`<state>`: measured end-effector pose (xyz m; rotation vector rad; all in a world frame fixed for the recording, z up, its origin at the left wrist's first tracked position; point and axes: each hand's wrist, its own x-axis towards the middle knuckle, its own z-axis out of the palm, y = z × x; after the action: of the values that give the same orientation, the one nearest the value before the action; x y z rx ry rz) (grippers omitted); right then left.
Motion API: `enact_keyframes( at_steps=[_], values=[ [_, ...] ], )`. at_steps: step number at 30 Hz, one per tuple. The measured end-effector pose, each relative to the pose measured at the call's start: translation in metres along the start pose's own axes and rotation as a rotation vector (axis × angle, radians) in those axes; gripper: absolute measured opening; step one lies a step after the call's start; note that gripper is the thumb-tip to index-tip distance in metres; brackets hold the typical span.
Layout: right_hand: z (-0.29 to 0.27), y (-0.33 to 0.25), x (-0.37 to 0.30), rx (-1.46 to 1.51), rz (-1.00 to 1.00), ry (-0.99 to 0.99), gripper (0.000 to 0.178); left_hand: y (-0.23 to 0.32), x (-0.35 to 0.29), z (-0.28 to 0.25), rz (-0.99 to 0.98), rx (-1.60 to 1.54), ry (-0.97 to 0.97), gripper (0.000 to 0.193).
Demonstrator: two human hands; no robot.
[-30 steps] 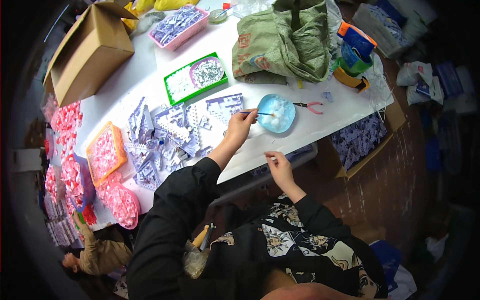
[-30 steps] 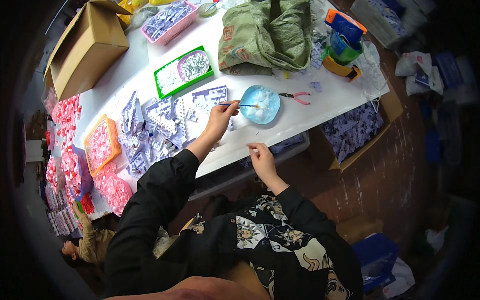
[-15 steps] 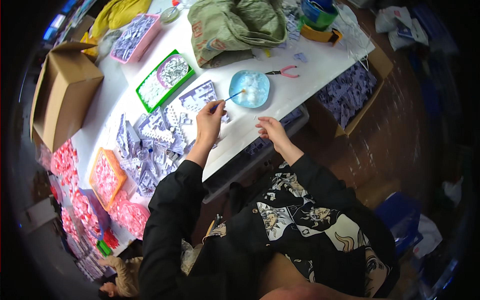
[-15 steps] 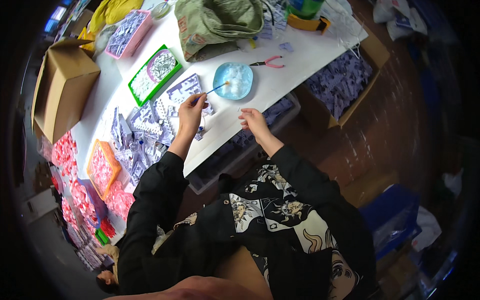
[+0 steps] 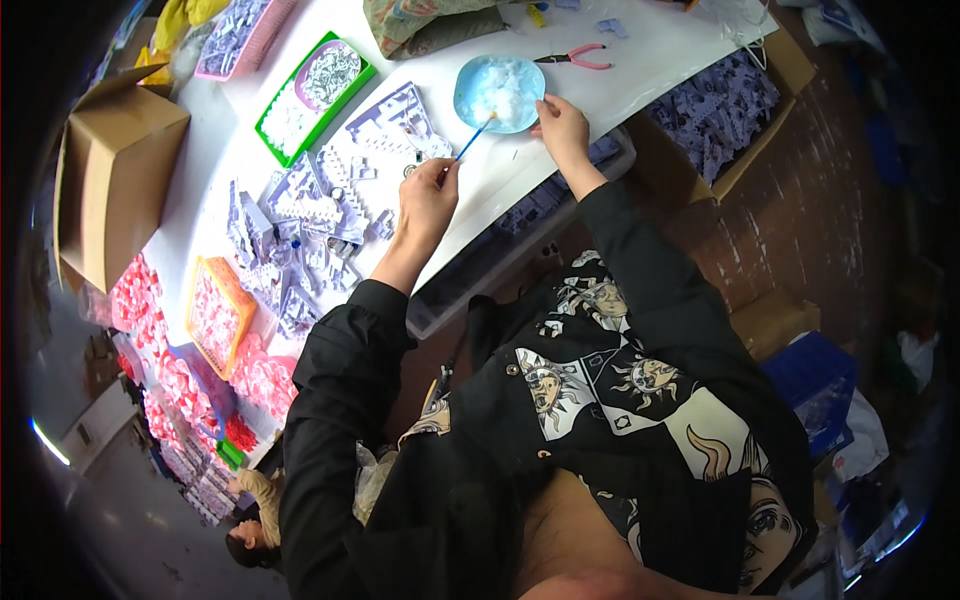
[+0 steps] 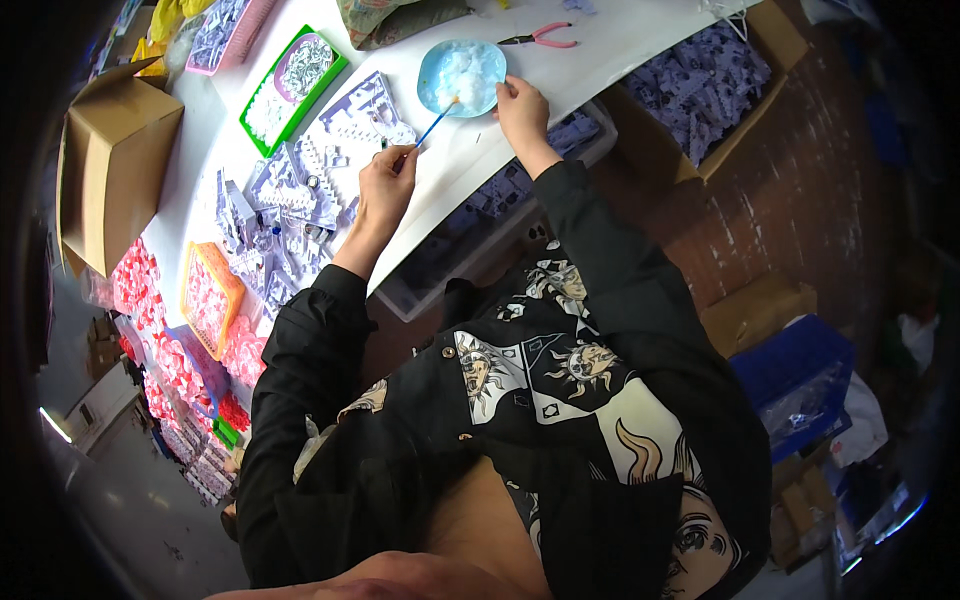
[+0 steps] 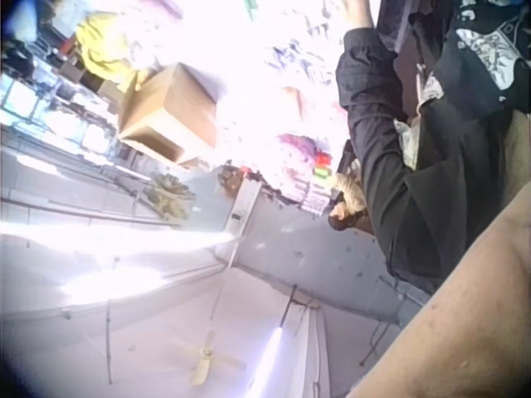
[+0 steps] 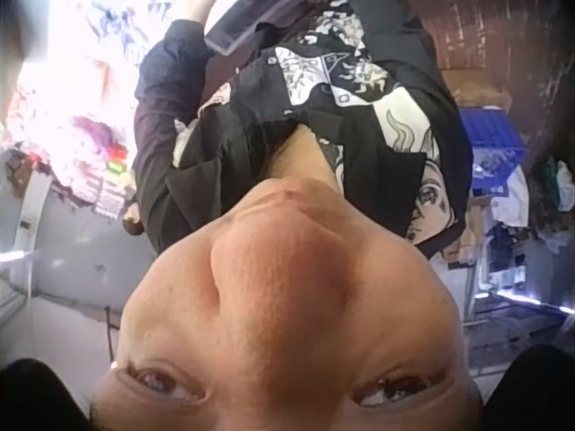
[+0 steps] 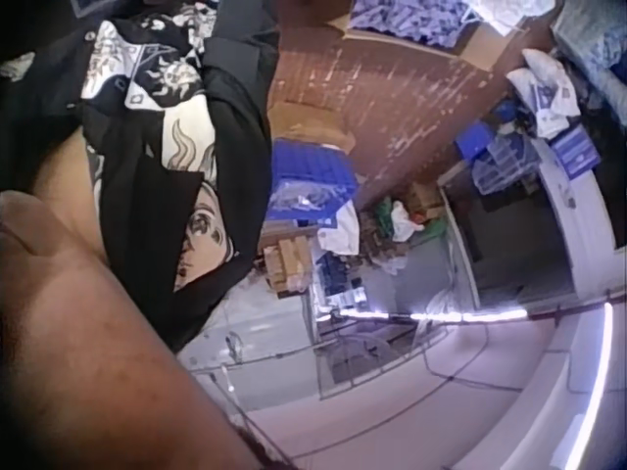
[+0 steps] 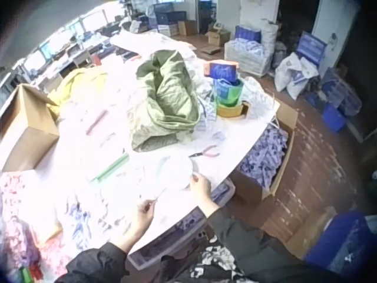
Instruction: The person assembles small plastic parts and electronic components into larger units by hand, using glue and a brush to join them.
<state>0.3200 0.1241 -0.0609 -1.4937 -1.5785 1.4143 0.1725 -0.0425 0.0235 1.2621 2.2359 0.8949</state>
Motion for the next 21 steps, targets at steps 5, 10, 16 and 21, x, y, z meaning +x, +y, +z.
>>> enact_keyframes(
  at_steps=[5,10,16,21],
  values=[
    [0.006,-0.008,-0.009,0.322,0.205,-0.009,0.04,-0.009,-0.013,0.001,0.001,-0.04,0.047,0.015],
    [0.015,-0.001,-0.025,0.718,0.319,-0.108,0.051,-0.009,-0.021,-0.004,-0.066,0.003,-0.022,0.015],
    [0.019,-0.003,-0.024,0.753,0.324,-0.02,0.049,-0.006,-0.027,-0.017,-0.06,0.014,0.01,0.015],
    [0.019,-0.006,-0.031,0.753,0.308,-0.036,0.048,0.006,-0.014,-0.023,-0.253,-0.244,-0.063,0.021]
  ],
)
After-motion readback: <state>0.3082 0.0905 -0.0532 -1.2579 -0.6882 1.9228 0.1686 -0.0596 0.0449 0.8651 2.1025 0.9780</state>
